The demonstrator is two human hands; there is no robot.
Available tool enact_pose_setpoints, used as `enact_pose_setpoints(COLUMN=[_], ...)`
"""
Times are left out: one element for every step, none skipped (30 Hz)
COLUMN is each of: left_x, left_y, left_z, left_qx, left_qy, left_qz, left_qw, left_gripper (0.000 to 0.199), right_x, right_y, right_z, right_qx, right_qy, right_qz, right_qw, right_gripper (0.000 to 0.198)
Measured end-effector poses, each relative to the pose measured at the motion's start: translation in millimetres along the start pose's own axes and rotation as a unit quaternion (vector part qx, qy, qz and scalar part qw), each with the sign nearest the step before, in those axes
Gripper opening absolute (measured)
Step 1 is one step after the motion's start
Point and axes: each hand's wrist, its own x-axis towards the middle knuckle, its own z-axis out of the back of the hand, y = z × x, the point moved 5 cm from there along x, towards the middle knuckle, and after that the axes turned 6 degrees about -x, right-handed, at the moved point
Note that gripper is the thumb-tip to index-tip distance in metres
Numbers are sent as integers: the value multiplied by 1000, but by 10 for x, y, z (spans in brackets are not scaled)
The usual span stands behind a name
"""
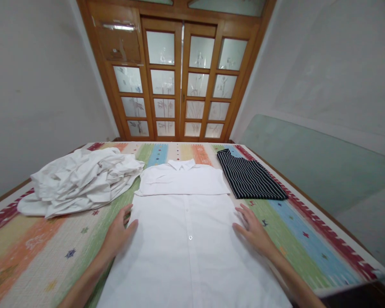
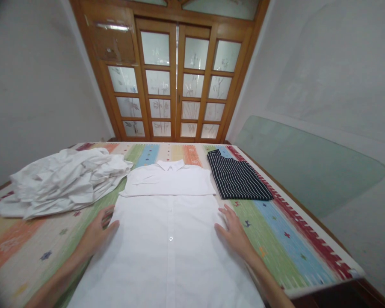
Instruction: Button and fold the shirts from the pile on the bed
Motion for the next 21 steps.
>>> enact_pose_setpoints(left_x=[-16, -38, -67, -104, -148, -198, -252, -306, -358, -403, -438, -460, -469, -464, -447, -419, -384, -343, -301, -260, -223], left_y=[-15, -35, -61, -90, -120, -152, -185, -220, -255, -286, -313, -335, -351, -365, -377, -385, -388, -386, -379, -369, -357], left_z=[46, 80, 109, 132, 150, 165, 179, 193, 209, 228, 248, 265, 276, 279, 275, 263, 245, 228, 211, 199, 194], left_qx=[-40, -69, -88, -98, -104, -107, -106, -100, -87, -71, -57, -49, -51, -62, -81, -100, -115, -125, -131, -137, -143], left_qy=[7, 17, 28, 44, 67, 96, 131, 170, 209, 243, 269, 286, 294, 296, 292, 285, 277, 267, 258, 250, 242], left_qz=[35, 66, 89, 107, 121, 131, 137, 137, 132, 126, 119, 116, 116, 119, 122, 124, 127, 129, 132, 137, 144], left_qw=[999, 995, 992, 988, 985, 981, 976, 971, 965, 959, 954, 950, 947, 946, 945, 945, 946, 947, 948, 949, 949], left_gripper=[65, 70, 75, 80, 84, 86, 85, 82, 76, 70, 63, 59, 56, 56, 58, 61, 65, 69, 73, 76, 77], right_x=[-22, -40, -57, -75, -97, -121, -148, -177, -209, -241, -270, -291, -299, -290, -265, -228, -185, -139, -94, -53, -19], right_y=[-28, -45, -52, -46, -29, -2, 33, 72, 113, 153, 187, 213, 229, 238, 240, 238, 232, 224, 213, 200, 184], right_z=[24, 41, 57, 79, 110, 148, 191, 232, 266, 289, 303, 309, 310, 305, 295, 278, 255, 227, 198, 173, 156], right_qx=[36, 69, 96, 111, 117, 115, 110, 103, 94, 83, 73, 65, 63, 69, 85, 107, 131, 152, 170, 182, 192], right_qy=[-3, 2, 13, 26, 42, 60, 80, 107, 140, 178, 216, 247, 265, 270, 264, 251, 236, 222, 210, 201, 193], right_qz=[-24, -48, -70, -87, -100, -105, -105, -99, -90, -78, -66, -57, -52, -54, -59, -67, -74, -80, -85, -88, -91], right_qw=[999, 996, 993, 990, 987, 986, 985, 984, 982, 977, 971, 965, 961, 959, 959, 960, 960, 960, 959, 958, 958], right_gripper=[56, 56, 56, 57, 59, 60, 61, 60, 58, 53, 49, 45, 43, 42, 44, 45, 47, 49, 52, 54, 58])
